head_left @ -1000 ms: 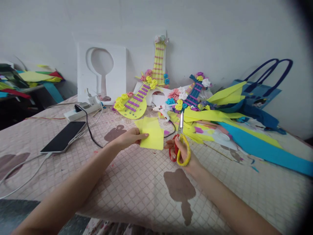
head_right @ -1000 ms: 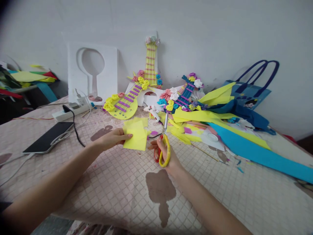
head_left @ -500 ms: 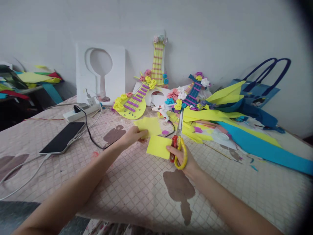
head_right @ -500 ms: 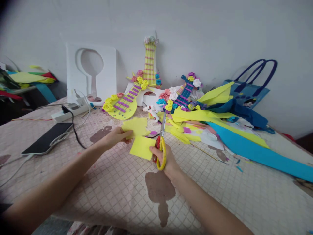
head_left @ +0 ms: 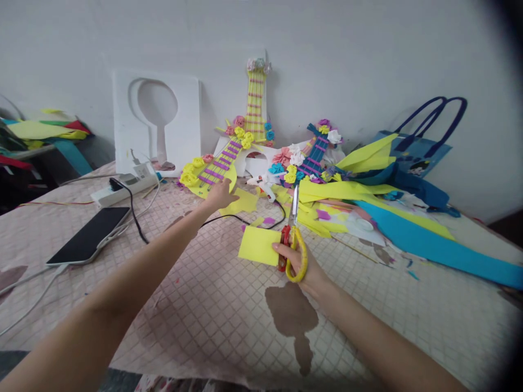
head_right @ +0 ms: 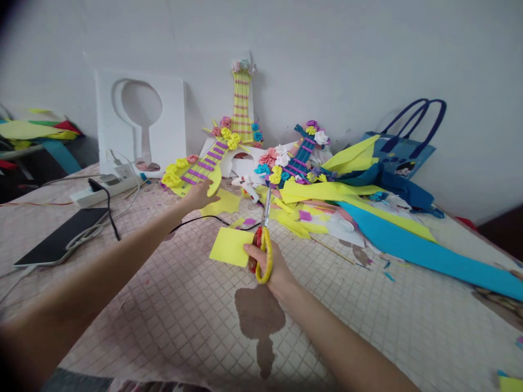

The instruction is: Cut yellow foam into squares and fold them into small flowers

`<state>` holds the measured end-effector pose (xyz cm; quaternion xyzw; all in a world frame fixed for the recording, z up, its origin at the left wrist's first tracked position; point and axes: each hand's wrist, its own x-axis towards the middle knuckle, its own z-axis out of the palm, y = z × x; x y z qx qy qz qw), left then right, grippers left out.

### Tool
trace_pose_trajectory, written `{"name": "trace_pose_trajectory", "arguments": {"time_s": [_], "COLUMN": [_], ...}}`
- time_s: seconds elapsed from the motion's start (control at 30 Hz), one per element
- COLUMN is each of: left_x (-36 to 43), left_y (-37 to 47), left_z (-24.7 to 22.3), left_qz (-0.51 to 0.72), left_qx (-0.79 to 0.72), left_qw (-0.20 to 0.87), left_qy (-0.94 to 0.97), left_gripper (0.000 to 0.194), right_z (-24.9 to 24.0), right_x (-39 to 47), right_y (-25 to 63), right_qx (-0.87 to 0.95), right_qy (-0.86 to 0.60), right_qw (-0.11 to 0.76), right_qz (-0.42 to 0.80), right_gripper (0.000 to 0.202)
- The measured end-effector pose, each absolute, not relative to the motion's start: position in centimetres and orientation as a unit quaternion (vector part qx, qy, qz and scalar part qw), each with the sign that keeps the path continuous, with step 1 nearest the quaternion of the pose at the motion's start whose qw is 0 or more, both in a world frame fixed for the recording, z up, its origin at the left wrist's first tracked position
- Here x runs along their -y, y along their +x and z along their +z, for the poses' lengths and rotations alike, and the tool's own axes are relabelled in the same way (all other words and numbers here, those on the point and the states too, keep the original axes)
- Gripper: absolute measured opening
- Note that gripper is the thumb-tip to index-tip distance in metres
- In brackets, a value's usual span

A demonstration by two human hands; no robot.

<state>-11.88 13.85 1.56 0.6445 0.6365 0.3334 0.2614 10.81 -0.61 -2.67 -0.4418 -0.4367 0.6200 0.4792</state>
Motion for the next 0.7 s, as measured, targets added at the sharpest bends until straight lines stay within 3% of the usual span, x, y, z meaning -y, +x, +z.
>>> {"name": "trace_pose_trajectory", "arguments": {"time_s": [0.1, 0.13, 0.23, 0.3, 0.37, 0.53, 0.7], "left_x": [-10.9, -9.5, -4.9, -2.2, -0.3, 0.1, -1.3], "left_y": [-11.1, -10.6, -8.6, -7.2, -6.2, -6.4, -8.9], "left_z": [2.0, 2.1, 1.8, 1.3, 0.6, -0.2, 0.2], "left_qz": [0.41, 0.437, 0.457, 0.401, 0.381, 0.461, 0.33], "left_qx": [-0.598, -0.578, -0.534, -0.479, -0.426, -0.394, -0.383], "left_qw": [0.192, 0.211, 0.482, 0.667, 0.742, 0.707, 0.692], "left_qy": [0.661, 0.656, 0.523, 0.406, 0.351, 0.365, 0.515], "left_gripper": [0.06, 0.059, 0.054, 0.057, 0.049, 0.036, 0.038], "right_z": [-2.4, -2.3, -1.8, -1.6, -1.4, -1.9, -2.5], "right_x": [0.7, 0.8, 1.1, 1.3, 1.5, 1.2, 0.1], "right_y": [10.7, 10.6, 10.2, 9.9, 9.8, 9.9, 10.6], "right_qx": [0.428, 0.423, 0.394, 0.378, 0.383, 0.464, 0.478], "right_qy": [-0.444, -0.444, -0.432, -0.419, -0.412, -0.415, -0.38], "right_qw": [0.496, 0.507, 0.556, 0.59, 0.607, 0.549, 0.486], "right_qz": [0.611, 0.606, 0.591, 0.578, 0.561, 0.557, 0.625], "right_gripper": [0.026, 0.027, 0.027, 0.027, 0.028, 0.032, 0.044]}}
